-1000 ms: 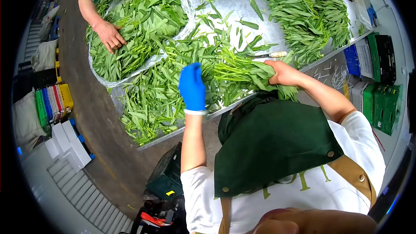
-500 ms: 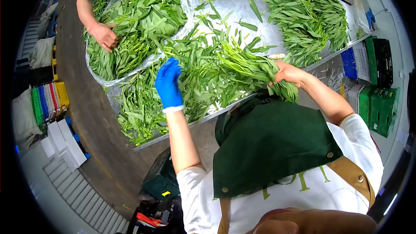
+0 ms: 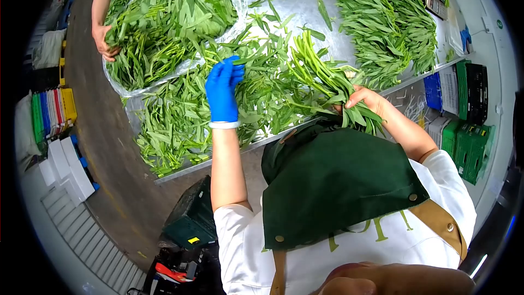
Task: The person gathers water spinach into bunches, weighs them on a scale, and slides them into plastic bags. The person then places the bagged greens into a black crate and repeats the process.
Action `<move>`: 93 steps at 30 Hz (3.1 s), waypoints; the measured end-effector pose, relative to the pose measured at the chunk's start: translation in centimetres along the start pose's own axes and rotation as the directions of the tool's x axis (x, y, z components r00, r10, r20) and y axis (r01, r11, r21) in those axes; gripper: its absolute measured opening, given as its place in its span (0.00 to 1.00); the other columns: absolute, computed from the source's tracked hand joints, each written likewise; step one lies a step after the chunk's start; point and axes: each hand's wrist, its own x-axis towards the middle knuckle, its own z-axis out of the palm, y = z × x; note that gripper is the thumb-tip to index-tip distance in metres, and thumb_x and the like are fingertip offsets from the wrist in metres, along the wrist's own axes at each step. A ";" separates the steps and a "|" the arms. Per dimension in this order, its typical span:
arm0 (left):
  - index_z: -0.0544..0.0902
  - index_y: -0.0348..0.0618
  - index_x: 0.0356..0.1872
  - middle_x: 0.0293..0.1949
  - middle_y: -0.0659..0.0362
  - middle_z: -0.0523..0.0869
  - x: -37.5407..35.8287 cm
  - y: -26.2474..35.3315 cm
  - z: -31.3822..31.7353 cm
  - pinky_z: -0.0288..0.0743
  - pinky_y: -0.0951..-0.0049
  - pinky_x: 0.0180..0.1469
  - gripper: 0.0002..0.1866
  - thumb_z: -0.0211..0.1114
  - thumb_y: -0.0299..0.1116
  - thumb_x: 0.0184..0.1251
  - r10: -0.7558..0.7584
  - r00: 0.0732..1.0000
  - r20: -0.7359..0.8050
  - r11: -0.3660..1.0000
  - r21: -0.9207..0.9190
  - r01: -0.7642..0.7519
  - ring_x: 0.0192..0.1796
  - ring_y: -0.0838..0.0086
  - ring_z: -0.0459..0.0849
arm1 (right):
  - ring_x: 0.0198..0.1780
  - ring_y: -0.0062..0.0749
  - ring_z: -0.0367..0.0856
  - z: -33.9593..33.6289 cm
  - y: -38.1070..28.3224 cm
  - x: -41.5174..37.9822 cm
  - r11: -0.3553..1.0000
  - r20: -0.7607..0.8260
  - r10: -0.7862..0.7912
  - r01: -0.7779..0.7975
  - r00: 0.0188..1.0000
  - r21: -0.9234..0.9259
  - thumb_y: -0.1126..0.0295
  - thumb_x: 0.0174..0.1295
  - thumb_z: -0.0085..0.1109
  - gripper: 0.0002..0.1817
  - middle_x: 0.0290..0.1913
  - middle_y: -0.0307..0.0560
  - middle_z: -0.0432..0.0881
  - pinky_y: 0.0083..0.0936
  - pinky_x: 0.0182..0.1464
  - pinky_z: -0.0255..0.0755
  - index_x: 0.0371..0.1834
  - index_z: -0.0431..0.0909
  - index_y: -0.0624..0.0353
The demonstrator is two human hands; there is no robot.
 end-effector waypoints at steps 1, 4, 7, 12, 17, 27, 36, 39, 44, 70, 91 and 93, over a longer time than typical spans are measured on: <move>0.80 0.40 0.50 0.39 0.58 0.84 -0.4 0.1 0.5 0.76 0.77 0.38 0.14 0.63 0.35 0.66 -0.019 0.999 0.046 0.997 0.075 0.016 0.37 0.76 0.82 | 0.40 0.40 0.82 -0.4 0.2 0.3 1.000 0.033 0.004 -0.004 0.999 -0.001 0.84 0.44 0.57 0.33 0.42 0.57 0.81 0.34 0.44 0.81 0.60 0.69 0.66; 0.67 0.45 0.66 0.50 0.55 0.80 -2.5 -1.4 3.1 0.75 0.77 0.42 0.29 0.64 0.36 0.65 -0.170 0.921 0.350 0.929 0.368 0.031 0.41 0.75 0.82 | 0.40 0.39 0.82 -0.6 0.8 0.7 1.000 0.092 0.010 -0.012 0.996 0.028 0.82 0.44 0.58 0.31 0.41 0.56 0.81 0.33 0.42 0.81 0.58 0.70 0.66; 0.69 0.35 0.62 0.50 0.51 0.82 -4.9 -3.0 6.8 0.77 0.73 0.46 0.34 0.73 0.36 0.55 -0.275 0.790 0.548 0.942 0.318 0.107 0.42 0.72 0.82 | 0.40 0.38 0.82 0.1 0.7 0.9 1.000 0.039 0.030 -0.030 0.999 0.002 0.83 0.43 0.58 0.31 0.40 0.55 0.81 0.32 0.43 0.80 0.57 0.71 0.66; 0.82 0.38 0.47 0.28 0.60 0.82 1.1 -2.8 0.4 0.73 0.78 0.36 0.18 0.60 0.42 0.67 0.100 0.896 0.433 0.968 0.167 -0.188 0.32 0.78 0.80 | 0.43 0.38 0.83 -0.6 -0.3 -0.1 0.992 -0.029 0.100 -0.102 0.995 -0.067 0.86 0.40 0.58 0.37 0.47 0.57 0.82 0.32 0.47 0.79 0.62 0.69 0.64; 0.59 0.35 0.71 0.60 0.43 0.74 1.7 -0.7 -4.1 0.74 0.66 0.55 0.44 0.67 0.51 0.60 0.313 0.943 0.112 0.708 0.634 -0.311 0.55 0.58 0.79 | 0.46 0.39 0.81 -1.3 0.4 -0.3 0.967 -0.102 0.037 -0.062 0.994 -0.249 0.78 0.39 0.63 0.34 0.46 0.53 0.82 0.33 0.52 0.75 0.58 0.72 0.63; 0.60 0.38 0.70 0.61 0.49 0.75 -5.0 -6.6 4.6 0.73 0.68 0.59 0.36 0.65 0.35 0.64 0.077 0.826 0.558 0.928 -0.344 0.145 0.61 0.67 0.74 | 0.54 0.27 0.75 4.7 1.3 6.0 0.718 0.067 -0.140 0.148 0.988 -0.681 0.80 0.47 0.67 0.37 0.54 0.44 0.79 0.26 0.58 0.69 0.65 0.67 0.63; 0.80 0.40 0.40 0.30 0.48 0.84 -3.9 -2.2 1.4 0.75 0.63 0.34 0.11 0.65 0.28 0.55 0.412 0.820 0.397 0.361 0.755 -0.547 0.30 0.58 0.83 | 0.67 0.54 0.63 9.6 -1.7 4.1 -0.270 0.400 -0.592 0.295 0.700 -0.916 0.64 0.41 0.76 0.47 0.64 0.59 0.66 0.43 0.68 0.56 0.67 0.60 0.61; 0.80 0.42 0.37 0.29 0.48 0.83 -4.9 -3.6 2.1 0.73 0.56 0.34 0.12 0.62 0.25 0.49 0.128 0.788 0.602 -0.058 0.798 -0.600 0.32 0.51 0.81 | 0.64 0.51 0.66 13.5 -3.2 1.9 -0.559 0.642 -0.470 0.359 0.605 -0.747 0.68 0.39 0.74 0.46 0.63 0.56 0.68 0.41 0.65 0.60 0.66 0.62 0.61; 0.80 0.43 0.38 0.31 0.49 0.82 -6.0 -4.1 4.4 0.71 0.55 0.41 0.14 0.65 0.28 0.46 0.183 0.773 0.607 0.043 0.781 -0.623 0.37 0.53 0.80 | 0.33 0.56 0.81 6.8 1.1 8.4 -0.498 0.355 -0.385 0.132 0.852 -0.857 0.76 0.47 0.60 0.24 0.28 0.59 0.80 0.47 0.36 0.73 0.51 0.69 0.66; 0.72 0.43 0.62 0.58 0.52 0.78 -2.4 -9.2 -2.8 0.65 0.61 0.64 0.27 0.51 0.51 0.72 -0.345 0.930 0.129 0.871 -0.326 0.368 0.60 0.64 0.75 | 0.12 0.18 0.56 8.9 -4.8 5.5 0.886 0.190 -0.316 0.361 0.929 -0.290 0.60 0.69 0.54 0.16 0.14 0.33 0.63 0.18 0.14 0.53 0.44 0.71 0.64; 0.73 0.45 0.60 0.56 0.54 0.78 -4.3 -9.0 2.8 0.71 0.59 0.60 0.24 0.51 0.49 0.71 -0.200 0.905 0.375 0.743 -0.544 0.390 0.57 0.61 0.76 | 0.45 0.52 0.80 0.9 0.8 5.1 -0.301 0.401 -0.801 0.280 0.445 -0.912 0.86 0.35 0.55 0.29 0.42 0.56 0.81 0.38 0.46 0.75 0.49 0.73 0.61; 0.73 0.45 0.60 0.56 0.54 0.78 -4.2 -8.3 3.2 0.72 0.60 0.59 0.24 0.51 0.48 0.71 -0.207 0.911 0.356 0.780 -0.503 0.374 0.56 0.62 0.77 | 0.46 0.52 0.80 0.1 0.2 4.8 -0.288 0.389 -0.811 0.280 0.437 -0.916 0.87 0.35 0.54 0.28 0.41 0.56 0.81 0.39 0.47 0.75 0.47 0.73 0.64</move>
